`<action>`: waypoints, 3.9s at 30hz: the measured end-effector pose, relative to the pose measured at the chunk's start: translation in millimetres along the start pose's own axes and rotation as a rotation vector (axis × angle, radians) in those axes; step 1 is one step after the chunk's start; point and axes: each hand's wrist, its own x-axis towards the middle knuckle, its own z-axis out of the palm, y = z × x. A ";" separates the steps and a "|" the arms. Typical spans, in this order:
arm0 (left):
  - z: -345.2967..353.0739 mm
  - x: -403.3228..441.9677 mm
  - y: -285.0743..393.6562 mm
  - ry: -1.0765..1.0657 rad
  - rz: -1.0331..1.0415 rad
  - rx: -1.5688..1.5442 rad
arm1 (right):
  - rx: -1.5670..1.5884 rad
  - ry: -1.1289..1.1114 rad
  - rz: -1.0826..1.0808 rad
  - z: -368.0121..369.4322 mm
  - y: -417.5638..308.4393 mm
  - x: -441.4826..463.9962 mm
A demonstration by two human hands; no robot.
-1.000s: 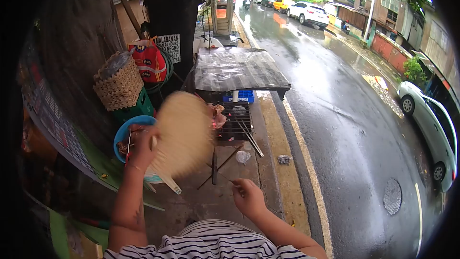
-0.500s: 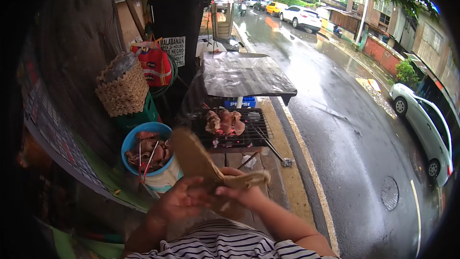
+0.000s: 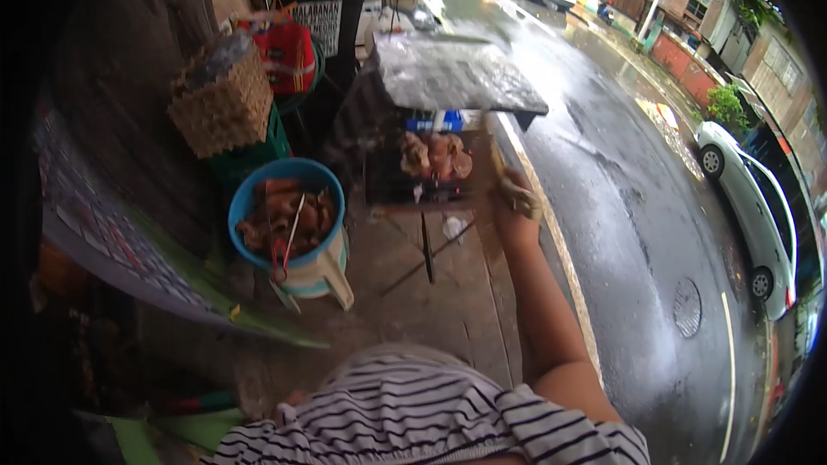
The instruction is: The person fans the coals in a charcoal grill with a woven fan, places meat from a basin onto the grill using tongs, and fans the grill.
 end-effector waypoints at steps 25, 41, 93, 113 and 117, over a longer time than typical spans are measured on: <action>-22.5 -3.6 31.8 0.147 -0.074 -0.081 | -0.043 -0.703 -0.106 6.5 -5.2 -60.4; -41.7 16.2 79.4 0.207 0.049 -0.064 | -0.268 -0.585 0.047 8.4 0.4 -31.2; -51.1 -15.0 91.7 0.241 -0.044 -0.044 | 0.128 -0.635 0.222 -19.3 15.1 -59.9; -4.5 34.8 150.3 0.380 0.128 0.001 | 0.327 -0.692 -0.102 -72.3 47.2 -19.6; 13.1 14.6 215.6 0.274 0.116 0.030 | 0.292 -0.227 0.217 -82.8 99.3 15.5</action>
